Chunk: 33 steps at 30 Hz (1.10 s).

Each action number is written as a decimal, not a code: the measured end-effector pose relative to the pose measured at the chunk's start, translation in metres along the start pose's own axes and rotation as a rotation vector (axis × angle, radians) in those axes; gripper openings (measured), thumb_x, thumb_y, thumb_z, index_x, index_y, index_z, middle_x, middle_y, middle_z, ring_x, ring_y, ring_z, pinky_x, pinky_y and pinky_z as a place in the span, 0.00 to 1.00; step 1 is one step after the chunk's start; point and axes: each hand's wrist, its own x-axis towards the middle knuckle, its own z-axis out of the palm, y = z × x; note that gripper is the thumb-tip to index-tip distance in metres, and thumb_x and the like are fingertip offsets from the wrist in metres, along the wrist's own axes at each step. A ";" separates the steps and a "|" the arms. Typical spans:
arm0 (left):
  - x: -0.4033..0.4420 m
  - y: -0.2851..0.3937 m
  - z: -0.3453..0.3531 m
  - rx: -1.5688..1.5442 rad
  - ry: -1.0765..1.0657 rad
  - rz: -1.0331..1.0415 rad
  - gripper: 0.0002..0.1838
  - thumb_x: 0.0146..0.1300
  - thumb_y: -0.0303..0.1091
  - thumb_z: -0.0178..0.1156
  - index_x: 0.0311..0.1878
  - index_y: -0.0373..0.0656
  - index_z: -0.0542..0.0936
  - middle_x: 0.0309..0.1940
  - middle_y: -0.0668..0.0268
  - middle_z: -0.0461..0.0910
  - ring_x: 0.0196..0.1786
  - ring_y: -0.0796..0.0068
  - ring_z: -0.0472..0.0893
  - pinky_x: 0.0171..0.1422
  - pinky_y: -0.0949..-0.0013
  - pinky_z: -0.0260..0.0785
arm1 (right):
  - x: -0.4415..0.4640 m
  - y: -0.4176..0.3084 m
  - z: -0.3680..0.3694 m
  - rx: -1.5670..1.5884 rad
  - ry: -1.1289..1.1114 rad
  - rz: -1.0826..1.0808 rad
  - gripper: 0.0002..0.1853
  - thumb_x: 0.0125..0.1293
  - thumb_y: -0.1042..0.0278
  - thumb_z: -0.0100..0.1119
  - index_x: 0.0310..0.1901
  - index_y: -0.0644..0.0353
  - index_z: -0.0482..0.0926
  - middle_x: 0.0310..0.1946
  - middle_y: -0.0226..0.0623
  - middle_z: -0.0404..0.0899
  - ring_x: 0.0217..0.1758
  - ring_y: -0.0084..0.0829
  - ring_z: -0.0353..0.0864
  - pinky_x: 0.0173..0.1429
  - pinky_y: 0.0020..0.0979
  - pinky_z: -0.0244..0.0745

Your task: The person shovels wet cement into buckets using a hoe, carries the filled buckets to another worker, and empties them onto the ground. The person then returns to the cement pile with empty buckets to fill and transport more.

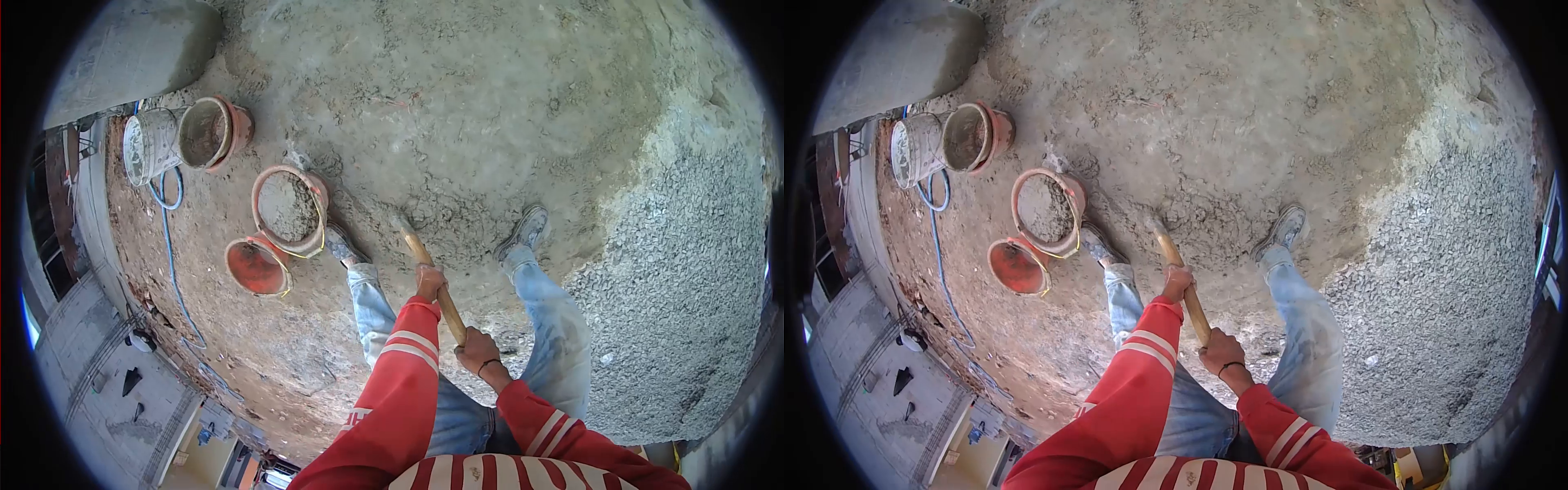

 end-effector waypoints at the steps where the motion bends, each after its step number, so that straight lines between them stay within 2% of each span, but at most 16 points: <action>1: -0.030 0.027 -0.007 -0.083 -0.114 0.058 0.11 0.57 0.31 0.56 0.21 0.38 0.72 0.14 0.62 0.72 0.15 0.66 0.75 0.19 0.61 0.68 | 0.001 -0.001 -0.007 -0.028 0.015 -0.017 0.18 0.56 0.59 0.61 0.43 0.65 0.75 0.37 0.58 0.81 0.44 0.55 0.82 0.49 0.49 0.78; 5: 0.008 -0.006 -0.007 -0.122 -0.056 0.089 0.10 0.58 0.31 0.56 0.23 0.38 0.72 0.15 0.62 0.72 0.15 0.66 0.75 0.19 0.61 0.68 | 0.011 -0.024 -0.010 -0.077 0.078 -0.144 0.18 0.52 0.62 0.59 0.38 0.70 0.76 0.36 0.61 0.80 0.43 0.58 0.80 0.48 0.49 0.75; 7: 0.018 -0.020 -0.007 -0.217 -0.018 0.066 0.10 0.58 0.32 0.56 0.23 0.38 0.72 0.15 0.62 0.72 0.16 0.66 0.75 0.19 0.61 0.68 | 0.029 -0.024 0.015 -0.053 0.074 -0.208 0.12 0.52 0.68 0.59 0.33 0.70 0.76 0.20 0.51 0.79 0.26 0.49 0.83 0.32 0.43 0.77; 8: 0.023 -0.028 -0.007 -0.278 -0.014 0.048 0.10 0.58 0.32 0.56 0.24 0.39 0.72 0.15 0.62 0.72 0.16 0.66 0.75 0.19 0.61 0.68 | 0.004 -0.071 0.006 0.122 -0.049 0.054 0.12 0.53 0.71 0.59 0.34 0.71 0.73 0.25 0.53 0.80 0.36 0.54 0.84 0.39 0.45 0.77; 9: 0.026 -0.036 -0.006 -0.347 -0.022 0.028 0.10 0.58 0.32 0.56 0.24 0.39 0.72 0.15 0.62 0.72 0.16 0.66 0.75 0.19 0.61 0.68 | 0.022 -0.050 0.028 0.124 -0.065 0.025 0.10 0.53 0.74 0.58 0.34 0.70 0.72 0.25 0.51 0.79 0.34 0.51 0.84 0.36 0.44 0.77; 13: 0.027 -0.054 -0.002 -0.620 -0.088 -0.028 0.09 0.58 0.32 0.56 0.26 0.39 0.72 0.15 0.63 0.72 0.16 0.66 0.75 0.19 0.62 0.68 | 0.025 -0.001 0.091 -0.077 0.330 -0.296 0.12 0.50 0.71 0.60 0.34 0.70 0.72 0.26 0.53 0.78 0.30 0.53 0.81 0.35 0.45 0.74; 17: 0.014 -0.044 0.014 -0.852 -0.189 -0.027 0.09 0.59 0.33 0.56 0.27 0.39 0.73 0.16 0.63 0.73 0.17 0.66 0.75 0.19 0.62 0.68 | 0.033 0.019 0.077 -0.288 0.426 -0.388 0.12 0.49 0.71 0.60 0.33 0.70 0.72 0.25 0.52 0.78 0.28 0.51 0.80 0.34 0.45 0.73; 19: 0.003 -0.031 0.012 -0.963 -0.233 -0.001 0.08 0.59 0.33 0.56 0.28 0.39 0.73 0.16 0.63 0.73 0.17 0.66 0.76 0.20 0.62 0.68 | 0.039 0.020 0.046 -0.032 0.169 -0.171 0.06 0.53 0.70 0.55 0.30 0.62 0.71 0.15 0.35 0.71 0.12 0.29 0.72 0.15 0.32 0.65; 24: 0.011 -0.037 0.007 -1.532 -0.369 0.318 0.08 0.60 0.34 0.56 0.30 0.40 0.73 0.16 0.64 0.73 0.17 0.66 0.76 0.20 0.62 0.68 | -0.040 -0.131 0.024 -0.135 0.009 0.003 0.11 0.51 0.71 0.57 0.33 0.71 0.73 0.17 0.43 0.75 0.18 0.38 0.80 0.23 0.43 0.74; 25: -0.028 -0.009 -0.058 -1.225 -0.416 0.330 0.09 0.62 0.36 0.54 0.30 0.42 0.74 0.17 0.66 0.73 0.19 0.68 0.73 0.24 0.64 0.68 | -0.056 -0.153 0.031 -0.144 0.028 0.017 0.12 0.53 0.70 0.57 0.34 0.72 0.73 0.17 0.45 0.76 0.19 0.39 0.81 0.25 0.41 0.75; 26: -0.064 0.013 -0.106 -1.297 -0.434 0.122 0.09 0.64 0.38 0.53 0.32 0.43 0.74 0.20 0.65 0.73 0.21 0.69 0.74 0.26 0.64 0.69 | -0.056 -0.149 0.037 -0.233 0.069 -0.060 0.14 0.54 0.68 0.58 0.35 0.72 0.74 0.21 0.49 0.78 0.20 0.41 0.82 0.26 0.40 0.75; 27: -0.060 0.003 -0.109 -1.427 -0.475 0.216 0.10 0.65 0.38 0.52 0.36 0.42 0.74 0.22 0.64 0.72 0.23 0.69 0.75 0.28 0.63 0.70 | -0.046 -0.125 0.046 -0.319 0.150 -0.151 0.16 0.54 0.66 0.59 0.37 0.74 0.74 0.27 0.55 0.80 0.28 0.46 0.84 0.32 0.41 0.77; 28: -0.067 0.015 -0.133 -1.492 -0.511 -0.054 0.09 0.66 0.38 0.52 0.38 0.42 0.73 0.23 0.64 0.72 0.25 0.69 0.75 0.29 0.62 0.72 | -0.111 -0.219 0.054 -0.256 0.062 0.054 0.19 0.54 0.64 0.59 0.39 0.75 0.73 0.33 0.61 0.80 0.37 0.54 0.83 0.41 0.45 0.76; 30: -0.061 0.017 -0.155 -1.550 -0.607 0.005 0.08 0.65 0.38 0.54 0.38 0.43 0.72 0.23 0.64 0.72 0.24 0.67 0.75 0.29 0.60 0.73 | -0.114 -0.195 0.067 -0.370 0.083 -0.151 0.11 0.57 0.69 0.57 0.34 0.70 0.71 0.19 0.42 0.75 0.19 0.34 0.78 0.23 0.35 0.72; 31: -0.056 0.026 -0.182 -1.547 -0.595 -0.121 0.08 0.64 0.37 0.56 0.38 0.44 0.71 0.23 0.63 0.72 0.23 0.66 0.75 0.27 0.60 0.73 | -0.134 -0.214 0.072 -0.372 0.116 -0.139 0.11 0.57 0.69 0.57 0.34 0.70 0.71 0.19 0.42 0.75 0.19 0.34 0.78 0.23 0.35 0.72; 33: -0.053 0.034 -0.232 -1.524 -0.544 -0.383 0.08 0.62 0.37 0.59 0.38 0.45 0.71 0.22 0.62 0.72 0.21 0.65 0.75 0.22 0.59 0.72 | -0.199 -0.273 0.085 -0.534 0.079 -0.213 0.22 0.55 0.63 0.60 0.43 0.74 0.69 0.31 0.62 0.78 0.39 0.61 0.80 0.44 0.51 0.74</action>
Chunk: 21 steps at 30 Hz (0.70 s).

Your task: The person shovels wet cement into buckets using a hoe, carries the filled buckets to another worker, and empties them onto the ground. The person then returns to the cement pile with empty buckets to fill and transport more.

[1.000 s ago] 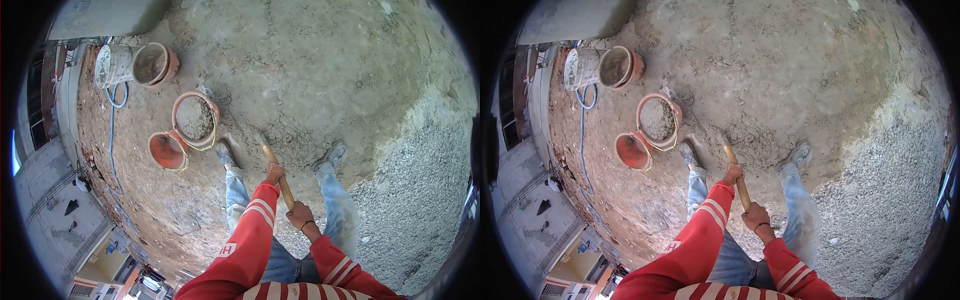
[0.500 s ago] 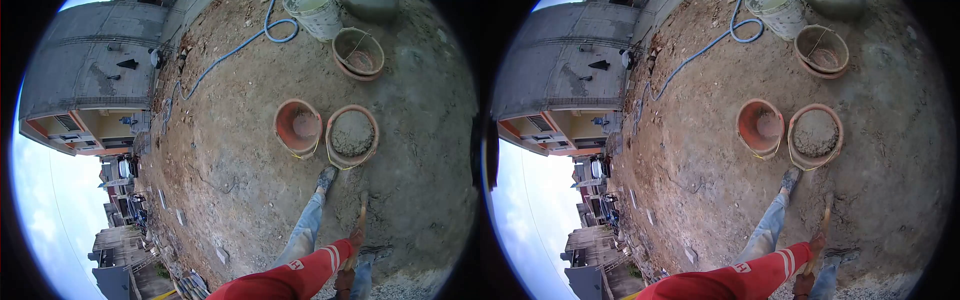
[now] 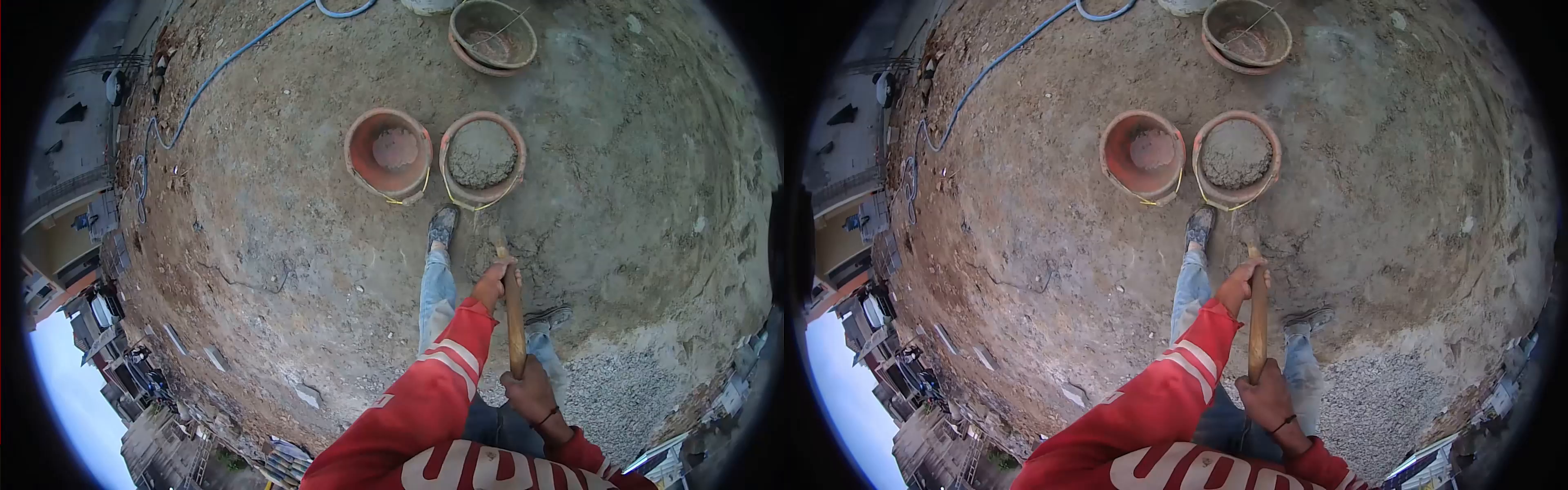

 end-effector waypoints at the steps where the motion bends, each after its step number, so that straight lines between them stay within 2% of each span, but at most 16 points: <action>1: -0.010 0.023 0.002 0.000 -0.045 0.005 0.08 0.62 0.36 0.59 0.38 0.45 0.71 0.22 0.62 0.72 0.21 0.65 0.74 0.22 0.60 0.72 | -0.020 -0.022 -0.009 -0.005 0.010 0.010 0.22 0.55 0.63 0.60 0.43 0.74 0.69 0.31 0.62 0.78 0.39 0.61 0.80 0.44 0.51 0.74; 2: -0.022 0.041 0.000 -0.001 -0.086 0.008 0.08 0.62 0.35 0.59 0.37 0.45 0.71 0.22 0.63 0.72 0.20 0.66 0.74 0.22 0.61 0.72 | -0.040 -0.041 -0.018 0.001 -0.046 -0.018 0.22 0.56 0.63 0.60 0.44 0.72 0.68 0.30 0.62 0.78 0.39 0.61 0.80 0.43 0.51 0.74; 5: -0.095 0.084 0.007 -0.032 -0.090 0.209 0.07 0.61 0.31 0.59 0.34 0.43 0.70 0.21 0.65 0.70 0.19 0.70 0.72 0.21 0.66 0.70 | -0.083 -0.074 -0.036 0.011 -0.154 -0.076 0.22 0.57 0.61 0.61 0.45 0.69 0.66 0.29 0.62 0.77 0.37 0.62 0.80 0.42 0.52 0.75; 6: -0.127 0.096 0.011 -0.093 -0.109 0.303 0.07 0.61 0.29 0.59 0.33 0.42 0.70 0.21 0.66 0.70 0.18 0.71 0.71 0.21 0.68 0.69 | -0.089 -0.075 -0.036 0.021 -0.217 -0.112 0.23 0.57 0.61 0.62 0.45 0.68 0.65 0.29 0.62 0.77 0.36 0.63 0.80 0.41 0.53 0.75; 8: -0.194 0.115 0.026 -0.020 -0.073 0.538 0.05 0.62 0.30 0.57 0.35 0.42 0.71 0.21 0.70 0.68 0.20 0.78 0.70 0.23 0.73 0.68 | -0.084 -0.052 -0.020 0.010 -0.245 -0.145 0.23 0.57 0.60 0.63 0.45 0.67 0.65 0.28 0.60 0.77 0.34 0.62 0.80 0.40 0.53 0.75; 9: -0.209 0.123 0.027 -0.009 -0.065 0.535 0.05 0.62 0.30 0.57 0.35 0.42 0.71 0.21 0.70 0.68 0.20 0.78 0.70 0.23 0.73 0.68 | -0.072 -0.037 -0.010 -0.003 -0.273 -0.180 0.23 0.57 0.59 0.64 0.45 0.66 0.65 0.27 0.59 0.77 0.33 0.62 0.80 0.39 0.53 0.75; 11: -0.217 0.134 0.023 0.132 0.035 0.810 0.05 0.61 0.28 0.56 0.37 0.40 0.71 0.22 0.68 0.69 0.22 0.76 0.71 0.25 0.71 0.69 | -0.009 0.011 0.019 -0.010 -0.216 -0.249 0.20 0.58 0.61 0.64 0.44 0.62 0.66 0.26 0.54 0.79 0.33 0.59 0.80 0.38 0.53 0.75; 12: -0.202 0.141 0.015 0.150 0.048 0.802 0.05 0.61 0.28 0.56 0.37 0.40 0.71 0.22 0.68 0.69 0.22 0.76 0.71 0.25 0.71 0.69 | 0.038 0.039 0.040 -0.035 -0.182 -0.291 0.19 0.57 0.62 0.63 0.44 0.60 0.67 0.27 0.53 0.79 0.33 0.58 0.80 0.39 0.52 0.74; 13: -0.180 0.154 0.005 0.203 0.065 0.877 0.05 0.61 0.28 0.56 0.37 0.40 0.70 0.23 0.66 0.70 0.23 0.74 0.72 0.26 0.69 0.70 | 0.094 0.062 0.063 -0.104 -0.066 -0.406 0.18 0.56 0.64 0.63 0.43 0.59 0.67 0.28 0.51 0.80 0.36 0.56 0.80 0.40 0.52 0.73; 14: -0.159 0.169 -0.002 0.256 0.078 0.959 0.05 0.61 0.27 0.56 0.36 0.39 0.70 0.23 0.64 0.70 0.24 0.71 0.73 0.27 0.68 0.70 | 0.155 0.075 0.081 -0.123 -0.027 -0.431 0.17 0.56 0.65 0.63 0.43 0.58 0.68 0.29 0.50 0.80 0.38 0.56 0.80 0.42 0.52 0.72; 16: -0.122 0.195 -0.013 0.215 0.152 0.986 0.05 0.61 0.27 0.55 0.36 0.39 0.69 0.24 0.64 0.70 0.24 0.69 0.73 0.28 0.66 0.71 | 0.259 0.079 0.112 -0.158 0.038 -0.408 0.16 0.55 0.68 0.63 0.43 0.59 0.70 0.33 0.50 0.80 0.41 0.54 0.80 0.44 0.50 0.73; 18: -0.103 0.217 -0.008 0.170 0.202 1.035 0.05 0.60 0.26 0.55 0.35 0.39 0.69 0.25 0.63 0.71 0.25 0.68 0.74 0.30 0.64 0.71 | 0.313 0.064 0.127 -0.179 0.139 -0.376 0.17 0.54 0.71 0.64 0.44 0.60 0.71 0.36 0.51 0.80 0.44 0.54 0.79 0.47 0.49 0.73; 20: -0.106 0.229 -0.013 0.152 0.106 1.148 0.04 0.61 0.25 0.54 0.35 0.40 0.68 0.25 0.64 0.70 0.27 0.68 0.74 0.33 0.64 0.71 | 0.331 0.050 0.135 -0.141 0.194 -0.395 0.17 0.53 0.71 0.65 0.44 0.59 0.71 0.37 0.50 0.80 0.44 0.54 0.79 0.48 0.49 0.72; 21: -0.111 0.225 -0.017 0.169 0.110 1.133 0.04 0.61 0.25 0.54 0.35 0.40 0.68 0.25 0.64 0.70 0.27 0.68 0.74 0.33 0.64 0.71 | 0.325 0.051 0.139 -0.126 0.248 -0.406 0.17 0.52 0.72 0.65 0.44 0.59 0.71 0.38 0.50 0.80 0.45 0.54 0.79 0.49 0.49 0.72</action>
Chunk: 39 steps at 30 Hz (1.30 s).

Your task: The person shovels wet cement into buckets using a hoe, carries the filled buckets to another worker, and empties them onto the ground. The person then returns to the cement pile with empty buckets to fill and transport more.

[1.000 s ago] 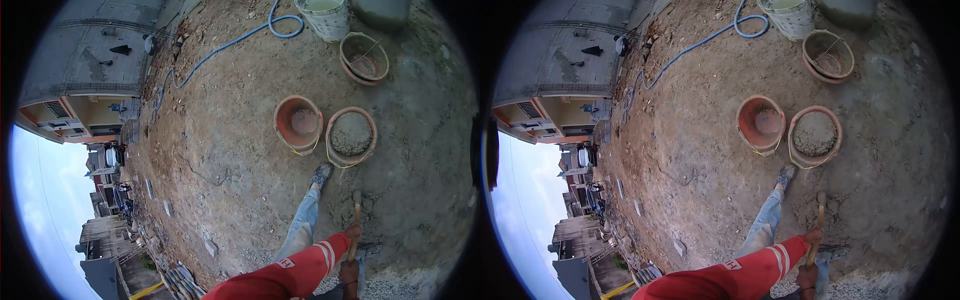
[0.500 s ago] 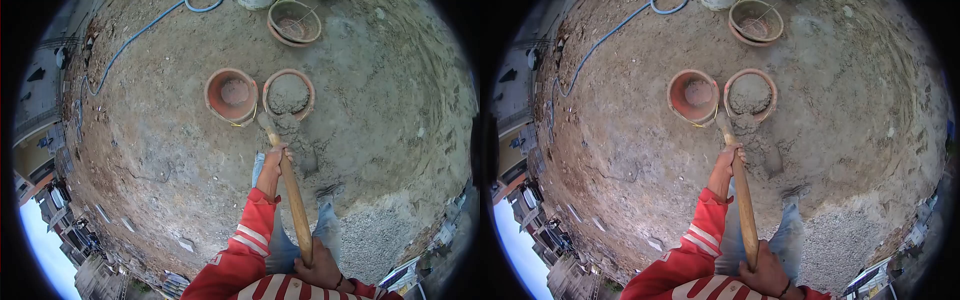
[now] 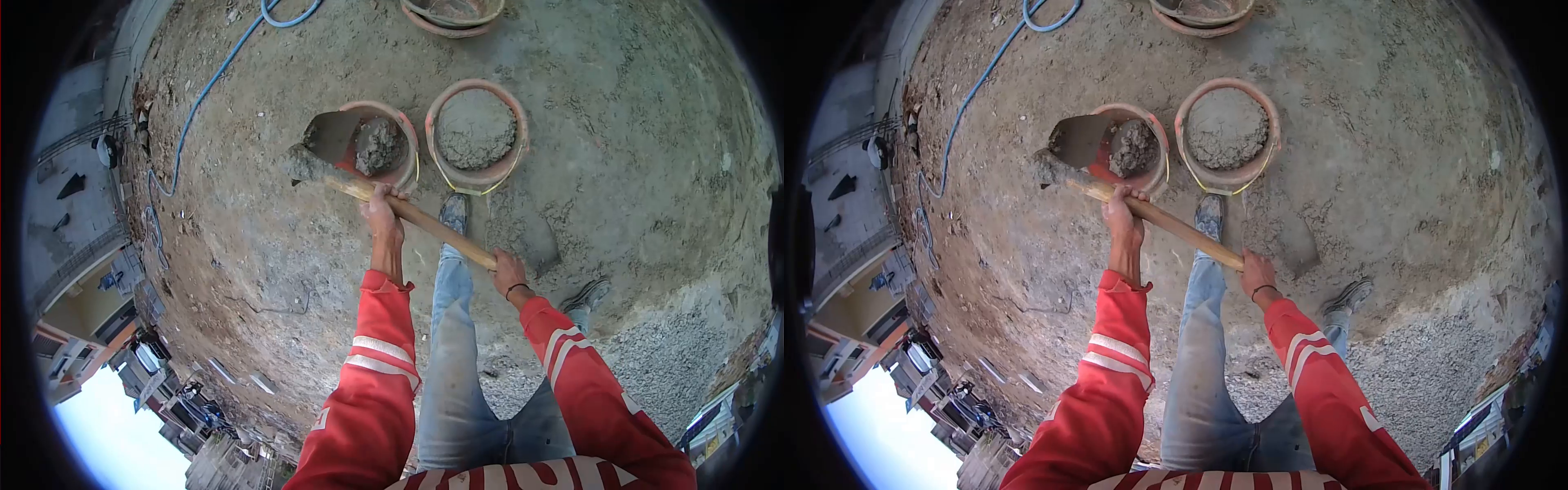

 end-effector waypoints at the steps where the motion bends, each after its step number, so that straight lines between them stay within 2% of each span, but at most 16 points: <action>1: -0.009 0.005 -0.002 -0.022 -0.013 0.009 0.04 0.61 0.25 0.53 0.34 0.41 0.68 0.25 0.64 0.70 0.26 0.70 0.73 0.32 0.65 0.71 | -0.015 -0.001 -0.002 0.007 0.006 0.021 0.17 0.52 0.72 0.65 0.44 0.59 0.71 0.38 0.50 0.80 0.45 0.54 0.79 0.49 0.49 0.72; 5: -0.076 0.001 0.012 -0.042 -0.062 -0.105 0.03 0.62 0.29 0.53 0.34 0.43 0.69 0.24 0.68 0.67 0.22 0.76 0.67 0.29 0.69 0.65 | -0.120 0.008 -0.050 0.260 -0.105 -0.188 0.17 0.54 0.68 0.64 0.44 0.57 0.70 0.33 0.47 0.80 0.40 0.52 0.80 0.43 0.49 0.73; 8: -0.165 -0.028 0.026 0.018 -0.100 -0.297 0.04 0.63 0.31 0.52 0.35 0.47 0.67 0.22 0.73 0.61 0.22 0.81 0.63 0.28 0.72 0.62 | -0.249 0.021 -0.089 0.326 -0.260 -0.039 0.16 0.56 0.61 0.62 0.43 0.54 0.70 0.24 0.44 0.79 0.31 0.53 0.80 0.36 0.51 0.73; 10: -0.216 -0.072 0.033 0.131 -0.118 -0.454 0.05 0.62 0.32 0.53 0.36 0.48 0.67 0.22 0.72 0.62 0.22 0.81 0.63 0.27 0.73 0.62 | -0.322 0.030 -0.103 0.294 -0.309 0.187 0.16 0.56 0.60 0.62 0.43 0.53 0.71 0.24 0.45 0.79 0.30 0.52 0.81 0.35 0.51 0.74; 14: -0.265 -0.192 0.061 0.246 -0.215 -0.688 0.06 0.62 0.30 0.54 0.39 0.45 0.67 0.23 0.71 0.65 0.22 0.78 0.66 0.25 0.72 0.64 | -0.382 0.057 -0.102 0.339 -0.155 0.473 0.16 0.54 0.62 0.63 0.42 0.55 0.72 0.25 0.47 0.80 0.31 0.53 0.81 0.37 0.51 0.76; 15: -0.265 -0.220 0.075 0.311 -0.254 -0.674 0.06 0.62 0.29 0.55 0.39 0.44 0.68 0.23 0.70 0.66 0.21 0.78 0.67 0.24 0.71 0.65 | -0.381 0.064 -0.101 0.364 -0.113 0.574 0.15 0.54 0.64 0.63 0.42 0.56 0.73 0.26 0.48 0.80 0.32 0.54 0.81 0.38 0.52 0.76; 19: -0.228 -0.322 0.150 0.541 -0.446 -0.541 0.05 0.61 0.29 0.57 0.34 0.40 0.71 0.23 0.68 0.70 0.20 0.77 0.70 0.22 0.71 0.68 | -0.314 0.117 -0.081 0.555 0.146 0.568 0.15 0.53 0.68 0.63 0.42 0.59 0.73 0.27 0.51 0.80 0.33 0.57 0.80 0.39 0.51 0.75; 23: -0.174 -0.374 0.238 0.876 -0.538 -0.146 0.07 0.62 0.29 0.58 0.32 0.37 0.72 0.20 0.67 0.71 0.17 0.75 0.72 0.18 0.68 0.70 | -0.203 0.173 -0.080 0.736 0.331 0.481 0.15 0.53 0.69 0.62 0.42 0.62 0.72 0.31 0.57 0.79 0.39 0.60 0.78 0.45 0.53 0.74; 26: -0.162 -0.388 0.278 1.098 -0.605 -0.033 0.08 0.63 0.29 0.59 0.31 0.37 0.72 0.18 0.66 0.70 0.16 0.73 0.72 0.18 0.68 0.70 | -0.143 0.209 -0.087 0.796 0.384 0.427 0.17 0.54 0.69 0.62 0.45 0.62 0.73 0.34 0.56 0.80 0.42 0.59 0.79 0.48 0.51 0.75; 28: -0.154 -0.402 0.289 1.223 -0.523 0.042 0.09 0.63 0.29 0.58 0.30 0.37 0.72 0.17 0.64 0.72 0.16 0.72 0.74 0.18 0.68 0.70 | -0.135 0.216 -0.085 0.795 0.400 0.416 0.18 0.54 0.68 0.62 0.46 0.61 0.73 0.35 0.55 0.80 0.43 0.58 0.79 0.49 0.50 0.75; 30: -0.157 -0.411 0.276 1.176 -0.557 -0.008 0.11 0.63 0.31 0.59 0.28 0.36 0.71 0.18 0.61 0.74 0.17 0.70 0.75 0.18 0.66 0.70 | -0.145 0.214 -0.081 0.784 0.397 0.404 0.18 0.54 0.68 0.61 0.47 0.61 0.74 0.36 0.55 0.81 0.44 0.58 0.79 0.49 0.50 0.76; 32: -0.192 -0.405 0.267 1.318 -0.499 0.010 0.12 0.60 0.32 0.61 0.29 0.34 0.71 0.19 0.60 0.75 0.17 0.68 0.76 0.19 0.64 0.70 | -0.166 0.208 -0.076 0.815 0.390 0.465 0.17 0.55 0.67 0.61 0.46 0.61 0.73 0.37 0.54 0.81 0.45 0.57 0.79 0.50 0.50 0.75; 34: -0.191 -0.421 0.239 1.452 -0.584 0.084 0.12 0.58 0.32 0.61 0.28 0.34 0.71 0.18 0.59 0.75 0.17 0.67 0.77 0.18 0.63 0.70 | -0.189 0.201 -0.072 0.805 0.347 0.518 0.17 0.55 0.67 0.61 0.46 0.61 0.73 0.37 0.53 0.81 0.45 0.56 0.80 0.50 0.50 0.75; 36: -0.208 -0.427 0.208 1.396 -0.621 -0.068 0.17 0.56 0.33 0.63 0.39 0.32 0.67 0.20 0.56 0.77 0.19 0.62 0.80 0.23 0.61 0.74 | -0.217 0.193 -0.064 0.789 0.295 0.584 0.17 0.55 0.67 0.61 0.46 0.61 0.73 0.37 0.52 0.81 0.44 0.56 0.80 0.50 0.50 0.75; 38: -0.206 -0.452 0.170 1.584 -0.596 -0.008 0.11 0.57 0.30 0.60 0.28 0.34 0.71 0.17 0.59 0.74 0.16 0.66 0.77 0.17 0.62 0.69 | -0.241 0.185 -0.056 0.802 0.214 0.654 0.16 0.54 0.66 0.61 0.45 0.60 0.72 0.36 0.52 0.81 0.42 0.57 0.81 0.48 0.51 0.76; 39: -0.192 -0.476 0.135 1.548 -0.624 0.045 0.10 0.57 0.29 0.60 0.27 0.34 0.71 0.17 0.58 0.74 0.16 0.65 0.77 0.17 0.62 0.69 | -0.251 0.178 -0.050 0.799 0.212 0.653 0.16 0.54 0.66 0.61 0.45 0.60 0.72 0.36 0.52 0.81 0.42 0.57 0.81 0.48 0.51 0.76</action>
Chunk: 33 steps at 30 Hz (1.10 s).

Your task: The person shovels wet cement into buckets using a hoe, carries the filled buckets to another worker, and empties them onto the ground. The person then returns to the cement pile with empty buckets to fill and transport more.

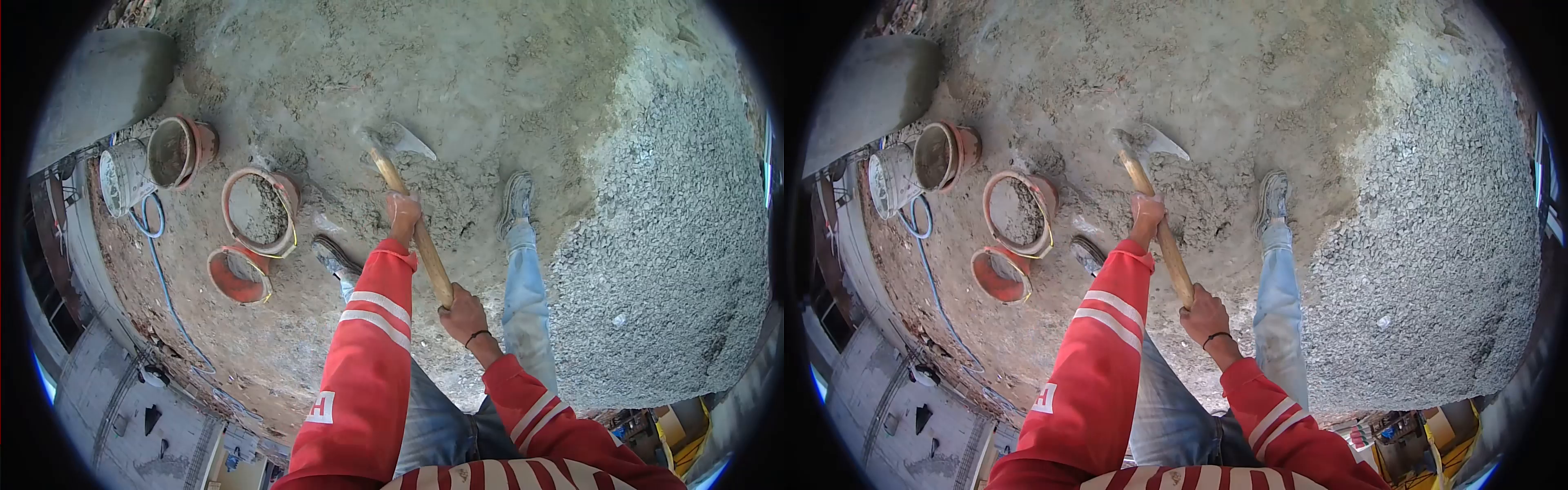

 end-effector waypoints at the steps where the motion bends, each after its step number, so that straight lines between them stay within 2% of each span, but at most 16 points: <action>1: 0.002 -0.040 0.022 -0.019 0.020 0.052 0.10 0.57 0.28 0.59 0.26 0.34 0.71 0.17 0.58 0.74 0.16 0.65 0.77 0.17 0.62 0.69 | -0.013 0.006 0.003 0.013 0.001 0.080 0.16 0.53 0.67 0.62 0.43 0.61 0.73 0.35 0.54 0.81 0.41 0.57 0.80 0.47 0.51 0.76; 3: -0.026 -0.082 0.057 0.054 0.061 0.082 0.09 0.58 0.27 0.59 0.25 0.34 0.70 0.17 0.57 0.74 0.17 0.63 0.78 0.16 0.63 0.69 | -0.030 0.019 0.010 0.008 0.019 0.151 0.16 0.51 0.67 0.62 0.41 0.63 0.74 0.34 0.56 0.80 0.40 0.57 0.80 0.46 0.52 0.75; 5: -0.074 -0.080 0.055 -0.024 -0.210 -0.132 0.09 0.60 0.29 0.57 0.25 0.37 0.71 0.18 0.60 0.75 0.18 0.65 0.78 0.19 0.62 0.70 | -0.052 0.036 0.019 -0.046 0.017 0.234 0.17 0.52 0.64 0.63 0.41 0.64 0.73 0.34 0.58 0.80 0.38 0.58 0.80 0.44 0.52 0.76; 6: -0.082 -0.079 0.058 -0.043 -0.218 -0.133 0.09 0.60 0.29 0.57 0.25 0.37 0.71 0.18 0.60 0.75 0.18 0.65 0.78 0.19 0.62 0.70 | -0.055 0.040 0.018 -0.063 0.027 0.237 0.17 0.52 0.64 0.63 0.41 0.64 0.73 0.34 0.58 0.80 0.38 0.58 0.80 0.44 0.52 0.76; 9: -0.097 -0.086 0.056 -0.271 -0.476 -0.270 0.09 0.61 0.31 0.56 0.26 0.39 0.72 0.18 0.62 0.74 0.19 0.66 0.77 0.21 0.62 0.70 | -0.064 0.030 0.010 -0.223 -0.039 0.250 0.17 0.54 0.63 0.60 0.41 0.65 0.71 0.31 0.58 0.80 0.39 0.59 0.81 0.46 0.51 0.77; 11: -0.105 -0.083 0.044 -0.429 -0.640 -0.350 0.09 0.61 0.32 0.55 0.26 0.40 0.72 0.18 0.63 0.73 0.20 0.66 0.76 0.22 0.62 0.71 | -0.061 -0.002 -0.004 -0.248 -0.046 0.200 0.19 0.55 0.62 0.61 0.40 0.70 0.71 0.31 0.61 0.80 0.39 0.60 0.81 0.46 0.51 0.77; 12: -0.111 -0.078 0.036 -0.452 -0.634 -0.351 0.09 0.61 0.32 0.55 0.26 0.40 0.72 0.18 0.63 0.73 0.20 0.66 0.76 0.22 0.62 0.71 | -0.064 -0.017 -0.007 -0.241 -0.053 0.173 0.21 0.55 0.61 0.61 0.40 0.73 0.71 0.31 0.62 0.79 0.40 0.61 0.81 0.47 0.50 0.77; 14: -0.116 -0.066 0.014 -0.743 -0.689 -0.557 0.08 0.62 0.34 0.54 0.27 0.44 0.73 0.18 0.65 0.72 0.19 0.67 0.73 0.25 0.61 0.70 | -0.075 -0.054 -0.006 -0.278 -0.065 0.176 0.21 0.55 0.61 0.61 0.40 0.74 0.71 0.32 0.64 0.79 0.40 0.61 0.81 0.47 0.50 0.76; 16: -0.110 -0.075 -0.001 -0.845 -0.723 -0.573 0.07 0.64 0.36 0.56 0.35 0.43 0.74 0.20 0.64 0.72 0.19 0.66 0.74 0.24 0.60 0.73 | -0.083 -0.079 0.009 -0.281 -0.069 0.164 0.23 0.55 0.61 0.62 0.40 0.76 0.70 0.31 0.65 0.79 0.39 0.62 0.80 0.46 0.51 0.76; 17: -0.108 -0.076 -0.016 -0.874 -0.684 -0.568 0.07 0.64 0.36 0.56 0.35 0.43 0.74 0.20 0.64 0.72 0.19 0.66 0.74 0.24 0.60 0.73 | -0.092 -0.096 0.019 -0.302 -0.093 0.130 0.23 0.55 0.61 0.62 0.40 0.76 0.70 0.31 0.65 0.79 0.39 0.62 0.80 0.46 0.51 0.76; 19: -0.102 -0.078 -0.051 -1.101 -0.709 -0.709 0.07 0.64 0.37 0.57 0.35 0.45 0.74 0.20 0.64 0.72 0.19 0.67 0.73 0.24 0.61 0.73 | -0.115 -0.133 0.034 -0.296 -0.094 0.124 0.22 0.55 0.62 0.61 0.39 0.78 0.69 0.31 0.66 0.78 0.39 0.62 0.80 0.46 0.51 0.75; 22: -0.094 -0.073 -0.148 -1.303 -0.760 -0.739 0.07 0.62 0.35 0.57 0.33 0.45 0.71 0.19 0.67 0.69 0.19 0.71 0.71 0.25 0.65 0.70 | -0.160 -0.179 0.071 -0.316 -0.165 0.036 0.22 0.55 0.64 0.59 0.40 0.77 0.65 0.29 0.67 0.77 0.37 0.63 0.80 0.43 0.52 0.76; 25: -0.074 -0.087 -0.239 -1.574 -0.610 -0.673 0.06 0.63 0.33 0.57 0.33 0.45 0.70 0.20 0.70 0.69 0.19 0.77 0.70 0.25 0.69 0.69 | -0.215 -0.229 0.097 -0.343 -0.267 -0.048 0.23 0.55 0.65 0.58 0.42 0.76 0.63 0.27 0.67 0.76 0.33 0.63 0.80 0.40 0.53 0.76; 27: -0.063 -0.110 -0.303 -1.754 -0.679 -0.618 0.05 0.65 0.30 0.56 0.34 0.44 0.70 0.20 0.73 0.67 0.20 0.82 0.68 0.24 0.74 0.67 | -0.242 -0.260 0.097 -0.362 -0.318 -0.105 0.23 0.55 0.65 0.58 0.43 0.76 0.62 0.26 0.67 0.76 0.32 0.64 0.80 0.39 0.54 0.76; 29: -0.077 -0.121 -0.374 -1.832 -0.605 -0.478 0.05 0.66 0.30 0.55 0.35 0.44 0.70 0.20 0.75 0.65 0.20 0.84 0.67 0.24 0.77 0.66 | -0.259 -0.281 0.093 -0.397 -0.540 -0.066 0.24 0.56 0.64 0.57 0.45 0.75 0.61 0.24 0.66 0.76 0.29 0.64 0.79 0.38 0.55 0.77; 33: -0.137 -0.105 -0.483 -1.624 0.053 -0.186 0.03 0.65 0.28 0.53 0.38 0.43 0.70 0.22 0.71 0.65 0.21 0.83 0.66 0.24 0.76 0.65 | -0.234 -0.205 0.101 -0.440 -0.637 -0.217 0.22 0.56 0.63 0.59 0.47 0.65 0.64 0.26 0.56 0.78 0.29 0.58 0.81 0.36 0.52 0.76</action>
